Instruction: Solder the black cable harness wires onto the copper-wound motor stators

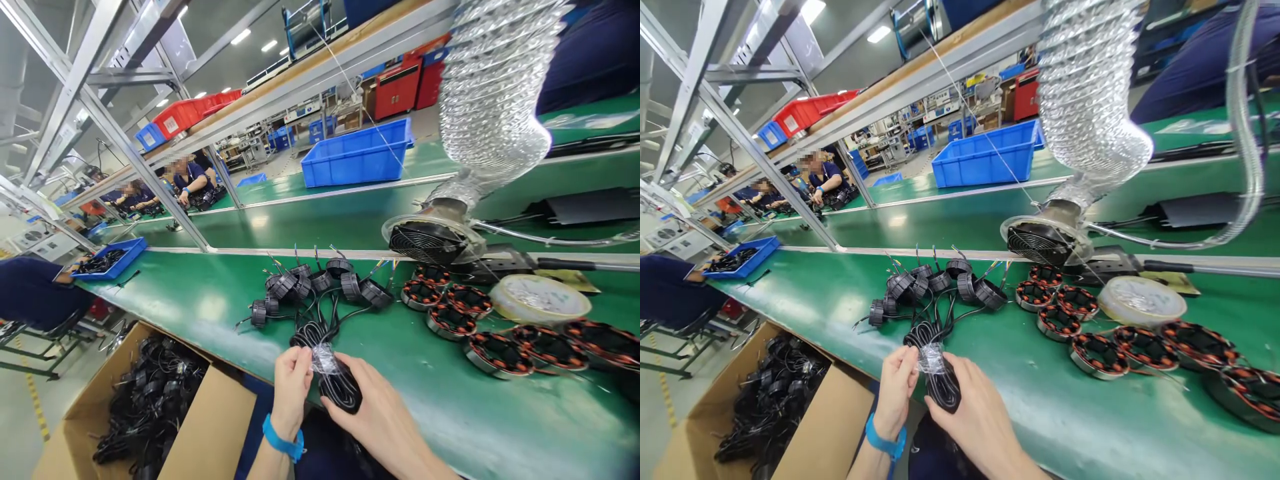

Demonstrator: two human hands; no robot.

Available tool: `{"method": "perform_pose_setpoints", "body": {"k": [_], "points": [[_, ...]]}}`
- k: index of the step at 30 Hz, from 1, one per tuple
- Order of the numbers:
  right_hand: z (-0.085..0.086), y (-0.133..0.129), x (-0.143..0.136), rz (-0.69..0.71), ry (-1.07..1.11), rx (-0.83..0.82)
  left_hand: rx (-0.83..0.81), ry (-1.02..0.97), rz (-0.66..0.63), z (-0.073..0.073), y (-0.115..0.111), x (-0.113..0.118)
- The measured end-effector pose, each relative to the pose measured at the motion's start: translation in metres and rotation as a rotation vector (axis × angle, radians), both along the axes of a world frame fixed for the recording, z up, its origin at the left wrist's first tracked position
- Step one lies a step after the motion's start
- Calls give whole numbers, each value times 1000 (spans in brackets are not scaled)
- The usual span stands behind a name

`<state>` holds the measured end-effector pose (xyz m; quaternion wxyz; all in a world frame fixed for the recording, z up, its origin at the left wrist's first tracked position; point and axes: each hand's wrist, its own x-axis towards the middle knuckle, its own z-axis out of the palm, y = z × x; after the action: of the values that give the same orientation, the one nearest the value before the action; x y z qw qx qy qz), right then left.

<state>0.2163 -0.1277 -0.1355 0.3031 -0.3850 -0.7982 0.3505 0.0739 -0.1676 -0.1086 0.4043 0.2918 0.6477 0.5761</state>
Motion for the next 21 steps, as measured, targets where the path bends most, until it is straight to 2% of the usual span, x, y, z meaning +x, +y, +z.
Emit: {"method": "perform_pose_setpoints", "body": {"k": [3,7,9,10,12,15,17,19,21], "points": [[4,1,-2,54,42,0,-15,83,-45,15,7,5],[6,11,-5,100,168,-44,-4,262,-239,32,26,20],[6,19,-4,99,221,-73,23,338,-285,36,27,25],[5,22,-3,102,239,-100,45,389,-263,37,24,26],[3,30,0,102,258,-190,90,509,-130,35,9,22],[-4,39,5,22,307,-373,9,643,71,18,-24,13],[-11,43,6,-52,377,-510,-143,645,80,-2,-44,11],[-18,44,5,-113,456,-639,-279,475,18,-25,-56,14],[-21,42,4,-148,516,-739,-334,54,-83,-43,-60,21]]}}
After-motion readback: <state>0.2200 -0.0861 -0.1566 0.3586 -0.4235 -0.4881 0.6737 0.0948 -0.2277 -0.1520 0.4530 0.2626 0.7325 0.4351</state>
